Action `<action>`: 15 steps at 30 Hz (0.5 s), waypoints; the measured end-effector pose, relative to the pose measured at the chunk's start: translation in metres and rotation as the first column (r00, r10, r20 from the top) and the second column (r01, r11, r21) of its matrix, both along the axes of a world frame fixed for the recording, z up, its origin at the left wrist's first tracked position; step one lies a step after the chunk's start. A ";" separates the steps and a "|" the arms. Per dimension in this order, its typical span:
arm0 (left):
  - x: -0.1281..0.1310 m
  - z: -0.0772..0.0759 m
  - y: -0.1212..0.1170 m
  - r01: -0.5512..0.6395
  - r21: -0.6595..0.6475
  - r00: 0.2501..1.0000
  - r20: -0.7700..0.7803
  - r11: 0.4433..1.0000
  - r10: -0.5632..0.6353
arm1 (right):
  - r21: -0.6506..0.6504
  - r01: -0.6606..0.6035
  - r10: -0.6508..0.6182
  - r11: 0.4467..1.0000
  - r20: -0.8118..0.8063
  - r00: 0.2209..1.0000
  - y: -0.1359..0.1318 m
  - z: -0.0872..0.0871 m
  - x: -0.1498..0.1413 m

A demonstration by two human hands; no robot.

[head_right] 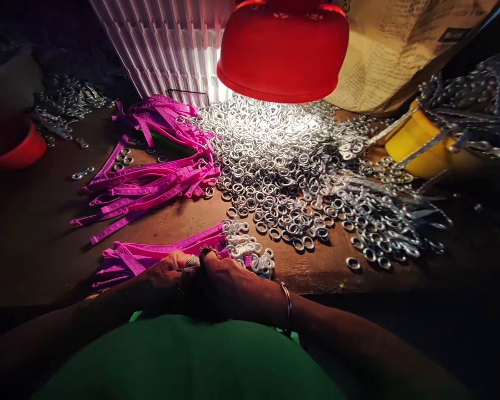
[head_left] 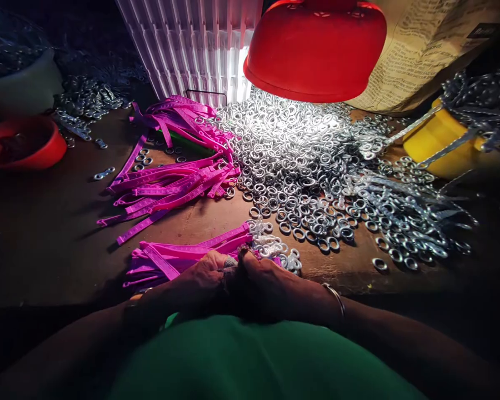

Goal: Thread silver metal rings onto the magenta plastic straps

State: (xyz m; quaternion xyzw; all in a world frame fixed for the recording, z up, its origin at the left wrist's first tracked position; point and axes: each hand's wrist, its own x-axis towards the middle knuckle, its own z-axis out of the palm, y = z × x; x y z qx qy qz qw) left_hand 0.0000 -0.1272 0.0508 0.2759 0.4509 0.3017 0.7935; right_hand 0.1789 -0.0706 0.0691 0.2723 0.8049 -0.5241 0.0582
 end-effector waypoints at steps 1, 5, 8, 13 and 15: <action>-0.001 -0.002 0.001 -0.006 -0.016 1.000 0.004 1.000 0.006 | 0.028 -0.012 0.012 1.000 -0.001 1.000 0.003 0.001 -0.002; -0.009 -0.019 0.007 -0.035 0.002 0.999 0.001 0.999 0.035 | 0.139 -0.091 0.096 0.986 -0.023 0.995 0.015 0.006 -0.005; -0.011 -0.036 0.018 0.012 0.147 1.000 -0.025 0.989 -0.009 | 0.236 -0.146 0.144 0.961 0.029 0.989 0.024 0.010 -0.003; 0.005 -0.032 0.029 0.014 0.330 0.958 -0.274 0.944 0.081 | 0.412 -0.018 0.013 0.911 0.016 1.000 0.025 -0.002 0.010; 0.013 -0.021 0.031 0.043 0.369 0.933 -0.347 0.928 0.094 | 0.519 0.055 -0.033 0.853 -0.053 0.998 0.030 -0.014 0.019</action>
